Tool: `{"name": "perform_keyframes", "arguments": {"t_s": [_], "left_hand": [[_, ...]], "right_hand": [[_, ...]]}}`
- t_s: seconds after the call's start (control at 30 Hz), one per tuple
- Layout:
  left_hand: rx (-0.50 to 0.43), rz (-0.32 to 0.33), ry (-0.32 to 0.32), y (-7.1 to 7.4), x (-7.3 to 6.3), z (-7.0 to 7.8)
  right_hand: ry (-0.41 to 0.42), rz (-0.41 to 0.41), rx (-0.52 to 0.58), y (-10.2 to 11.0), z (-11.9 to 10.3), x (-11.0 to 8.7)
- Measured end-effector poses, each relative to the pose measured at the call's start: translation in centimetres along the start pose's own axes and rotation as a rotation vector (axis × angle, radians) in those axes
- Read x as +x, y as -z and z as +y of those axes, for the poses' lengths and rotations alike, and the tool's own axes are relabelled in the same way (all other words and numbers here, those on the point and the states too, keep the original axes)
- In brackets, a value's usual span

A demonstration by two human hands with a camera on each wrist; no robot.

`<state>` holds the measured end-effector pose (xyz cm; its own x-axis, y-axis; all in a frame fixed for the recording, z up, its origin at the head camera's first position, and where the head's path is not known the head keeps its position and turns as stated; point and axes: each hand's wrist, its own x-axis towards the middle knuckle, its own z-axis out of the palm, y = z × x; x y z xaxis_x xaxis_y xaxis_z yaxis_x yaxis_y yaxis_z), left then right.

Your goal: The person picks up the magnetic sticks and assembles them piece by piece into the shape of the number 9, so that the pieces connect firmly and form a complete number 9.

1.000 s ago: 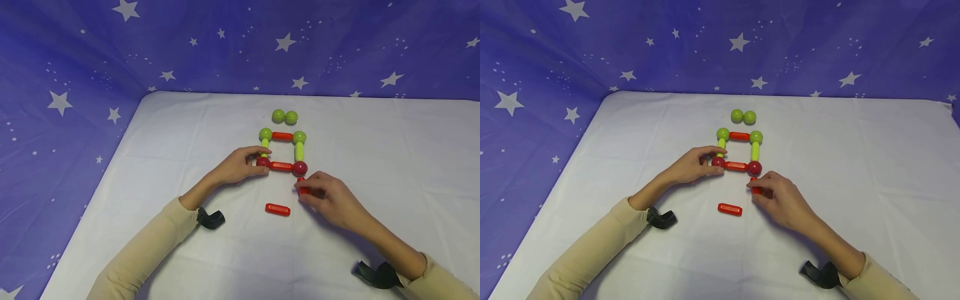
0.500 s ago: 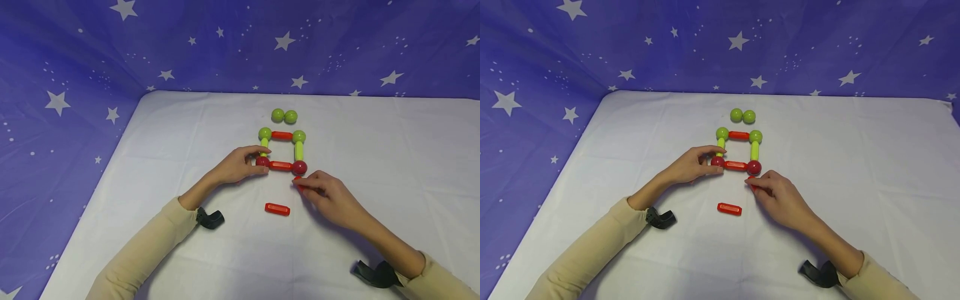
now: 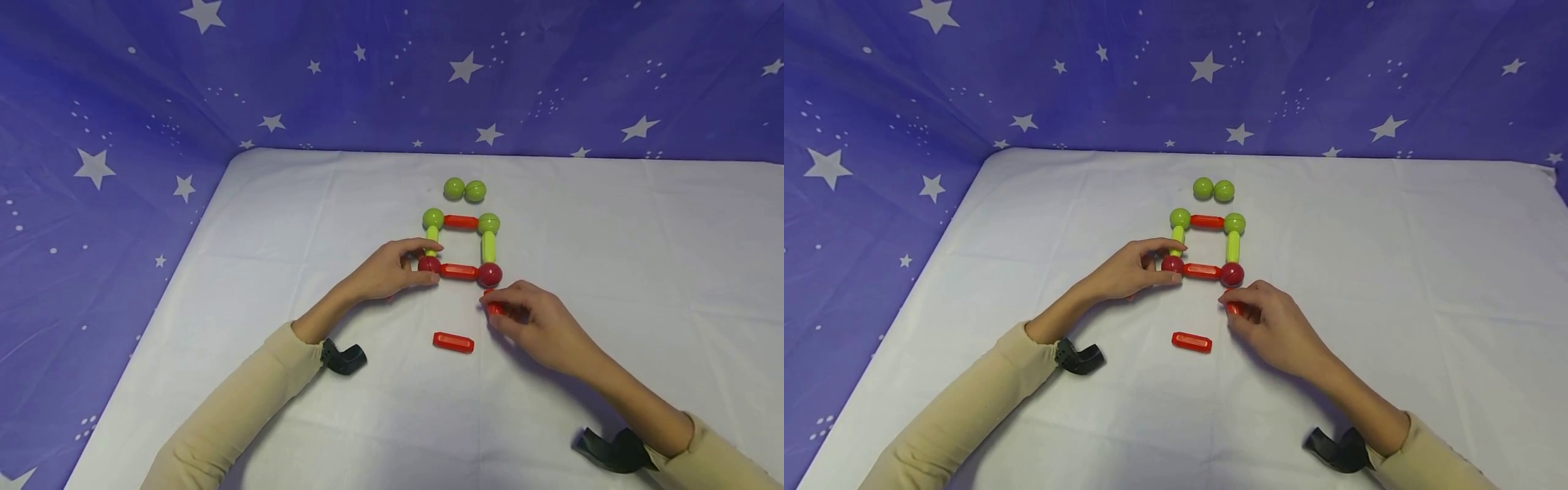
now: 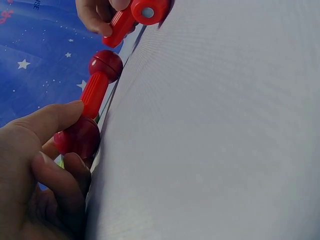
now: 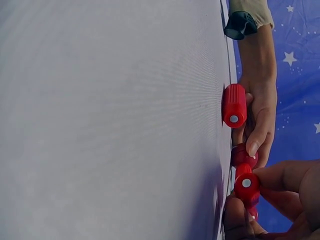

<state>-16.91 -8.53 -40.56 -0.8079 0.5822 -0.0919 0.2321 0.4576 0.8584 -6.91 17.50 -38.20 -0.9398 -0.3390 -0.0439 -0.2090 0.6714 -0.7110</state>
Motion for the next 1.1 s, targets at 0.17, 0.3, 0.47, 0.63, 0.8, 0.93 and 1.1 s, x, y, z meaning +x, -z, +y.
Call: {"name": "perform_keyframes", "arguments": {"t_s": [0.17,0.3,0.47,0.63,0.8,0.93,1.1], "left_hand": [[0.008,0.000,-0.004,-0.08,0.03,-0.04],[0.006,0.001,-0.004,-0.09,0.09,-0.06],[0.004,0.000,-0.002,-0.12,0.12,-0.07],[0.003,0.002,-0.007,-0.07,0.03,0.00],[0.008,0.005,-0.003,-0.03,-0.05,0.00],[0.011,0.006,0.002,-0.02,-0.06,-0.03],[-0.005,0.003,-0.004,-0.02,-0.07,0.03]], "right_hand": [[0.031,0.017,0.013,0.04,0.04,-0.14],[0.036,0.018,0.009,0.06,0.18,-0.19],[-0.003,-0.004,0.000,0.00,0.26,-0.09],[-0.018,-0.008,-0.005,-0.08,0.23,-0.04],[-0.022,-0.008,0.009,-0.12,0.28,0.08],[-0.035,-0.015,0.017,-0.06,0.27,0.23],[-0.035,-0.020,0.046,0.13,0.30,0.35]]}}
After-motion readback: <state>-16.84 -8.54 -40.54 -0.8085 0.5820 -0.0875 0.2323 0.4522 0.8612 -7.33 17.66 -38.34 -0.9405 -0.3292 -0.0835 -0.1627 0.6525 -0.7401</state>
